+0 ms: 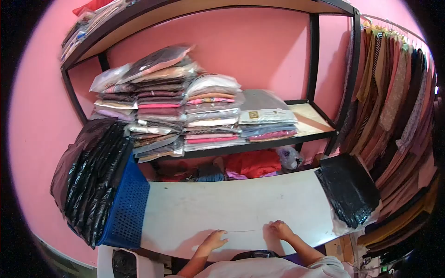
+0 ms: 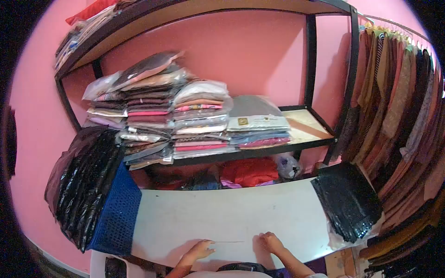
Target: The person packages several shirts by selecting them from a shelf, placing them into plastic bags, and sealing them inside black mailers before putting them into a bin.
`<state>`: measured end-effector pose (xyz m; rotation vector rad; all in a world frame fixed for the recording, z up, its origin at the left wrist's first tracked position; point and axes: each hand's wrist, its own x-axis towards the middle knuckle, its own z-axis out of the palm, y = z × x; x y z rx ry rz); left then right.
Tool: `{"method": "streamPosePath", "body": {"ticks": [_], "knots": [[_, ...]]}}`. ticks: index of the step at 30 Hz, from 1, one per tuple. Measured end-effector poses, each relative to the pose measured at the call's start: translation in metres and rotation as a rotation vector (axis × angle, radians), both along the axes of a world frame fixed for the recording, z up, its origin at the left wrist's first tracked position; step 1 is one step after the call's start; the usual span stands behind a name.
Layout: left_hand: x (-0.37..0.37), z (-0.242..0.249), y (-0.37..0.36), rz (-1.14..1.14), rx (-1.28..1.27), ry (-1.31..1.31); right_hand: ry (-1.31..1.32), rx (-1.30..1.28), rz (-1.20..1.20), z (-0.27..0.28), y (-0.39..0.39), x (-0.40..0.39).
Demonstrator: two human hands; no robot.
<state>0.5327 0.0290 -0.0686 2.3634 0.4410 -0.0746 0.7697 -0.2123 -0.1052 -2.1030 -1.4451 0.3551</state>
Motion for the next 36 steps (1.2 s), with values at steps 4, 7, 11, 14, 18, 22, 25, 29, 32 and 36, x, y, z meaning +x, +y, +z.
{"method": "streamPosePath", "body": {"ticks": [4,7,11,14,18,22,25,29,32,36], "knots": [[0.055,-0.016,-0.043,-0.059,0.122,0.055,0.047,0.147,-0.081,-0.02,-0.039,0.043],[0.087,-0.028,-0.071,-0.016,0.22,0.01,0.212,0.078,-0.116,-0.009,-0.053,0.075],[0.113,-0.014,-0.101,0.098,0.294,0.268,0.14,0.155,-0.023,0.035,-0.023,0.154],[0.111,-0.042,-0.097,0.171,0.214,0.213,-0.34,0.496,0.105,0.095,0.039,0.219],[0.113,-0.036,-0.101,0.197,0.205,0.26,-0.465,0.723,0.058,0.205,0.13,0.269],[0.114,-0.032,-0.103,0.202,0.23,0.295,-0.621,0.736,0.024,0.242,0.192,0.298],[0.116,-0.04,-0.104,0.222,0.216,0.32,-0.471,0.582,0.036,0.241,0.21,0.302],[0.116,-0.032,-0.103,0.22,0.15,0.318,-0.503,0.604,-0.015,0.228,0.229,0.317],[0.114,-0.033,-0.102,0.215,0.114,0.303,-0.545,0.621,-0.02,0.236,0.226,0.311],[0.112,-0.043,-0.104,0.183,0.195,0.275,-0.65,0.625,-0.015,0.234,0.232,0.316]]}}
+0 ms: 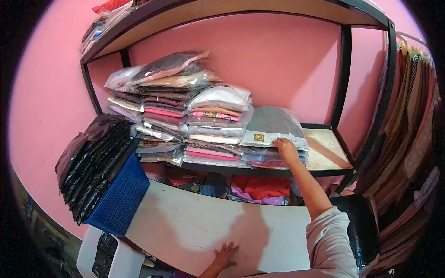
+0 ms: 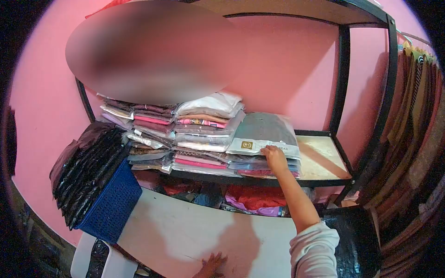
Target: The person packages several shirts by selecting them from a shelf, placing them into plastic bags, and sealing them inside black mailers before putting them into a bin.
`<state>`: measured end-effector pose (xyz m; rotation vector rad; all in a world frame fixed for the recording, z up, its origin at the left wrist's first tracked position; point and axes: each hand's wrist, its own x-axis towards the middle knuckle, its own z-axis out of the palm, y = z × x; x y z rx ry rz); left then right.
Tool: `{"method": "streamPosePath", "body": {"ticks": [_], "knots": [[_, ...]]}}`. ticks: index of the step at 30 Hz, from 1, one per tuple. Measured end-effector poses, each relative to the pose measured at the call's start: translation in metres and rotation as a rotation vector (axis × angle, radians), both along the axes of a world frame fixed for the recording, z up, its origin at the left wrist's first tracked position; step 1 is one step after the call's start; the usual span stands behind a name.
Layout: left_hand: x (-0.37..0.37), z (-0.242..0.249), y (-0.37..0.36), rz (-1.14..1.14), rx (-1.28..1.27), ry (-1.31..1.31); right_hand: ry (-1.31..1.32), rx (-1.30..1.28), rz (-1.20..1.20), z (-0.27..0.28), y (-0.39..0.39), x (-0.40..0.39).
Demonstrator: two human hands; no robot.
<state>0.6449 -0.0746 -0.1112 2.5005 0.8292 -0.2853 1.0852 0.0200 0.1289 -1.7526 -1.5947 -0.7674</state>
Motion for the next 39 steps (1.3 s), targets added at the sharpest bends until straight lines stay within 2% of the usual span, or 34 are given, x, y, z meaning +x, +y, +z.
{"method": "streamPosePath", "body": {"ticks": [3,4,11,13,16,18,20,22,23,24,25,26,27,28,29,30,31,32,33,35,37,39], "knots": [[0.0,-0.006,-0.001,-0.014,0.055,-0.006,0.057,-0.076,-0.064,0.003,-0.002,-0.003],[0.0,-0.005,0.0,-0.009,0.062,-0.003,0.029,0.009,-0.023,0.005,-0.007,-0.006],[0.004,0.011,0.005,-0.025,-0.005,0.04,-0.127,0.135,0.035,0.012,-0.068,-0.043],[0.004,0.015,0.004,-0.009,0.064,0.027,-0.135,0.141,0.069,0.008,-0.095,-0.056],[0.012,-0.017,0.029,-0.037,-0.011,-0.1,-0.144,0.072,0.13,0.001,-0.142,-0.082],[0.029,-0.006,0.035,0.211,-0.45,-0.375,-0.174,0.011,0.193,-0.016,-0.173,-0.099],[0.051,-0.018,0.04,0.365,-0.631,-0.644,-0.213,-0.062,0.245,-0.036,-0.209,-0.122],[0.071,0.036,0.022,0.779,-1.233,-0.747,-0.219,-0.147,0.303,-0.056,-0.244,-0.149],[0.078,0.065,0.014,0.792,-1.245,-0.724,-0.213,-0.186,0.328,-0.07,-0.261,-0.163],[0.084,0.091,0.005,0.744,-1.495,-0.775,-0.19,-0.206,0.327,-0.085,-0.277,-0.175],[0.081,0.098,-0.008,0.698,-1.746,-0.821,-0.128,-0.364,0.357,-0.104,-0.294,-0.187],[0.073,0.07,-0.016,0.734,-1.762,-0.792,-0.061,-0.522,0.39,-0.124,-0.312,-0.2],[0.063,0.028,-0.018,0.603,-1.421,-0.636,-0.031,-0.545,0.394,-0.157,-0.327,-0.208],[0.055,0.001,-0.022,0.456,-1.086,-0.484,0.11,-0.74,0.5,-0.198,-0.335,-0.208],[0.048,-0.005,-0.028,0.467,-1.1,-0.47,0.25,-0.928,0.603,-0.22,-0.344,-0.208],[0.044,-0.007,-0.028,0.421,-1.094,-0.451,0.332,-0.797,0.613,-0.213,-0.347,-0.209],[0.038,-0.007,-0.025,0.372,-1.081,-0.429,0.447,-0.782,0.592,-0.197,-0.346,-0.208],[0.031,-0.006,-0.025,0.248,-1.027,-0.451,0.555,-0.82,0.476,-0.194,-0.345,-0.201],[0.028,-0.002,-0.019,0.251,-1.031,-0.443,0.658,-0.858,0.357,-0.192,-0.346,-0.191],[0.036,0.015,0.0,0.263,-0.914,-0.048,0.712,-0.521,0.078,-0.211,-0.334,-0.164],[0.056,0.029,0.006,0.447,-0.782,-0.236,0.854,-0.201,-0.217,-0.231,-0.313,-0.139],[0.078,-0.003,0.02,0.553,-0.597,-0.537,1.096,-0.08,-0.287,-0.284,-0.289,-0.109]]}}
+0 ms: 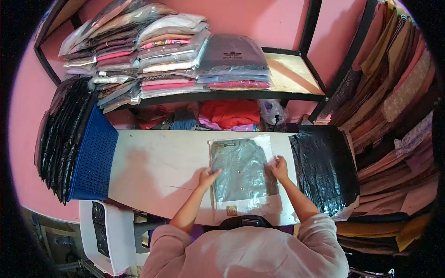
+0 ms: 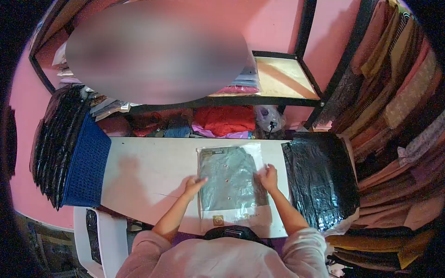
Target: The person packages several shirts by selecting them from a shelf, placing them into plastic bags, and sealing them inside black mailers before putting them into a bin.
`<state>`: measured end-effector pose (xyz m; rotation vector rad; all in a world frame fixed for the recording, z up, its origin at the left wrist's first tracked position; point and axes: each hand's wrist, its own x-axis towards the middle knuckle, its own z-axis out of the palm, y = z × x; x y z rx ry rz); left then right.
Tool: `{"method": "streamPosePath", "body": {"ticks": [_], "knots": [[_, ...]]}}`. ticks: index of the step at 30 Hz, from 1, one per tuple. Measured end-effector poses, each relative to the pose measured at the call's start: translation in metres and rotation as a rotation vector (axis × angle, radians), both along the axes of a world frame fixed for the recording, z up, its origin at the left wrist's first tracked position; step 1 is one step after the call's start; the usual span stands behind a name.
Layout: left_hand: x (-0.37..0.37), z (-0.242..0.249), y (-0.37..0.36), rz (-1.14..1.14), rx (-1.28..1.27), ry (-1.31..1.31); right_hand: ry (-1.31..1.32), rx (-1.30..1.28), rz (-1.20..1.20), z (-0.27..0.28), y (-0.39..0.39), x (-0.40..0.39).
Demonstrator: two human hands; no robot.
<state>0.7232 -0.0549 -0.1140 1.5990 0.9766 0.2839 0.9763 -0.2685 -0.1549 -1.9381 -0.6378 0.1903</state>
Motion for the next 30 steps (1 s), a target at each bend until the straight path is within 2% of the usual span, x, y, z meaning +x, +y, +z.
{"method": "streamPosePath", "body": {"ticks": [1,3,4,6,7,8,10,11,15,16,17,18,19,20,21,22,23,24,26,27,28,30], "knots": [[0.012,-0.005,0.004,-0.001,0.0,-0.001,-0.001,0.0,-0.001,0.008,0.01,-0.001],[0.034,-0.008,0.006,0.287,-0.097,-0.131,0.283,-0.02,-0.059,0.028,0.034,-0.012],[0.036,-0.008,0.005,0.288,-0.1,-0.134,0.28,-0.023,-0.058,0.029,0.035,-0.011],[0.039,-0.003,0.007,0.356,-0.174,-0.16,0.607,0.199,0.109,0.035,0.041,-0.009],[0.037,0.026,-0.003,0.367,-0.15,-0.278,0.607,0.242,0.086,0.066,0.035,-0.017],[0.038,0.045,-0.003,0.366,-0.142,-0.284,0.603,0.25,0.089,0.086,0.03,-0.016],[0.036,0.073,-0.006,0.373,-0.005,-0.506,0.729,0.344,0.086,0.113,0.014,-0.014],[0.035,0.099,-0.007,0.306,0.02,-0.574,0.678,0.415,0.099,0.133,0.011,-0.014],[0.043,0.151,0.004,0.251,0.143,-0.71,0.422,0.673,0.093,0.197,0.009,-0.007],[0.039,0.16,0.008,0.203,0.259,-0.778,0.412,0.674,0.145,0.204,-0.001,-0.003],[0.034,0.164,0.011,0.153,0.373,-0.84,0.3,0.471,0.166,0.198,-0.02,0.01],[0.027,0.162,0.013,0.15,0.37,-0.836,0.189,0.266,0.184,0.19,-0.036,0.017],[0.017,0.158,0.012,0.082,0.548,-0.721,0.186,0.428,0.342,0.198,-0.044,0.007],[0.007,0.154,0.01,0.012,0.723,-0.603,0.187,0.427,0.336,0.199,-0.051,0.001],[-0.003,0.14,0.007,-0.142,0.923,-0.624,0.113,0.396,0.497,0.198,-0.059,-0.004],[-0.013,0.11,0.005,-0.201,0.662,-0.615,0.038,0.362,0.657,0.195,-0.067,-0.011],[-0.022,0.075,0.002,-0.254,0.4,-0.597,-0.027,0.221,0.649,0.172,-0.078,-0.015],[-0.031,0.053,-0.004,-0.423,0.987,-0.45,-0.09,0.079,0.64,0.138,-0.09,-0.017],[-0.042,0.035,-0.039,-0.661,0.823,-0.086,-0.377,-0.183,0.773,0.077,-0.109,-0.025],[-0.046,0.027,-0.044,-0.817,0.97,-0.084,-0.447,-0.336,0.761,0.046,-0.122,-0.032],[-0.048,0.027,-0.047,-0.976,1.117,-0.08,-0.536,-0.39,0.723,0.055,-0.124,-0.044],[-0.047,0.037,-0.049,-1.033,1.145,-0.015,-0.633,-0.461,0.751,0.065,-0.123,-0.049]]}}
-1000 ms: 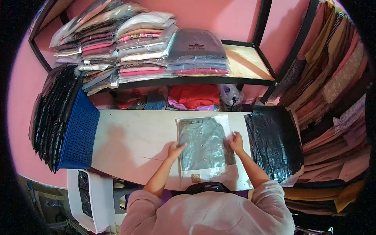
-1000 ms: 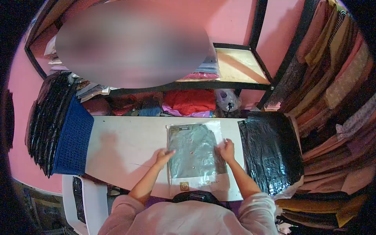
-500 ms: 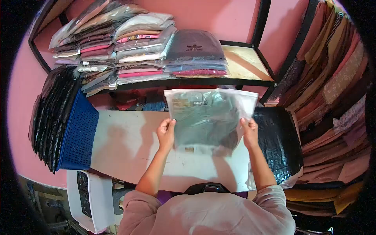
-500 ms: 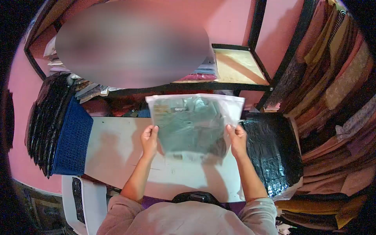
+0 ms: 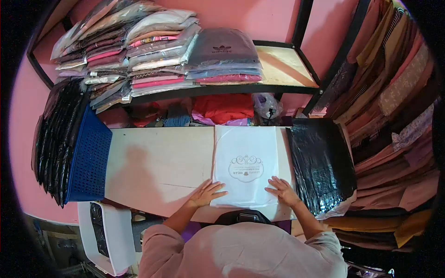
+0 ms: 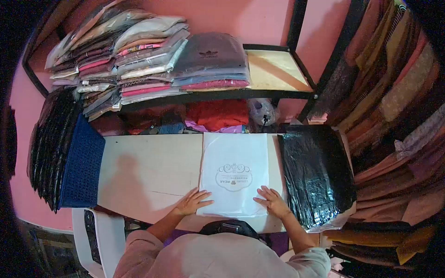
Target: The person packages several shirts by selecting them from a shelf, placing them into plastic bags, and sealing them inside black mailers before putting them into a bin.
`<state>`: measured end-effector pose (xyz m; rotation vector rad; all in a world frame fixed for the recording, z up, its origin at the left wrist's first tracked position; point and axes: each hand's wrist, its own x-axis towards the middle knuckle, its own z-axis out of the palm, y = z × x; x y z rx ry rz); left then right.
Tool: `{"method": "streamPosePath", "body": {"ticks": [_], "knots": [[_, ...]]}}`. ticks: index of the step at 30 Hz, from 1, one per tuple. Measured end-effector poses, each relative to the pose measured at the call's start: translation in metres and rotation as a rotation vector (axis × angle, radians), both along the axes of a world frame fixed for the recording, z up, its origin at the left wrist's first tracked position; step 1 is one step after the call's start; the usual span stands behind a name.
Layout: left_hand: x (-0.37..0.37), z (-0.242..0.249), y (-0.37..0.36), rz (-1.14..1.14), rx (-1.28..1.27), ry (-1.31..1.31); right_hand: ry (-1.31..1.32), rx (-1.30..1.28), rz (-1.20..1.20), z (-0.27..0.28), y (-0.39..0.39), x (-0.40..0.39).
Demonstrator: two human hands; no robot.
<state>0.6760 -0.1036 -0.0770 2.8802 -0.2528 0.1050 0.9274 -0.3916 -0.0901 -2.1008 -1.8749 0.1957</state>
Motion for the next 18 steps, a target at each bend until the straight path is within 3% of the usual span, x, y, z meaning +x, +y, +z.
{"method": "streamPosePath", "body": {"ticks": [4,5,6,7,8,9,10,11,12,13,14,16,17,18], "knots": [[0.005,-0.012,0.013,-0.071,-0.052,0.033,0.084,-0.024,0.103,0.012,-0.002,0.009],[0.007,-0.013,0.013,0.01,-0.241,-0.031,0.409,0.057,0.052,-0.001,-0.001,0.015],[0.009,-0.016,0.012,0.009,-0.241,-0.031,0.734,0.141,-0.002,-0.001,0.002,0.017],[0.012,-0.018,0.012,0.243,-0.491,0.0,0.967,0.131,-0.233,-0.001,0.001,0.012],[0.014,-0.021,0.011,0.479,-0.738,0.032,1.032,0.232,-0.323,-0.002,0.005,0.013],[0.025,-0.014,0.006,0.665,-0.766,0.052,0.977,0.134,-0.47,-0.014,0.009,0.02],[0.034,-0.016,0.004,0.666,-0.764,0.058,0.918,0.033,-0.615,-0.02,0.015,0.025],[0.043,-0.021,0.003,0.794,-0.756,0.128,0.923,0.031,-0.617,-0.026,0.017,0.027],[0.05,-0.025,0.004,0.92,-0.746,0.194,0.919,-0.131,-0.756,-0.021,0.026,0.028],[0.057,-0.027,0.007,0.921,-0.745,0.193,0.905,-0.293,-0.891,-0.014,0.034,0.024],[0.063,-0.028,0.011,0.966,-0.679,0.287,0.903,-0.291,-0.889,-0.01,0.04,0.016],[0.067,-0.029,0.013,1.013,-0.615,0.382,0.087,0.543,-0.873,0.0,0.055,-0.007],[0.067,-0.029,0.013,1.033,-0.622,0.408,-0.086,0.66,-0.754,0.029,0.066,-0.015],[0.068,-0.029,0.013,1.052,-0.63,0.433,0.052,0.649,-0.53,0.024,0.069,-0.018]]}}
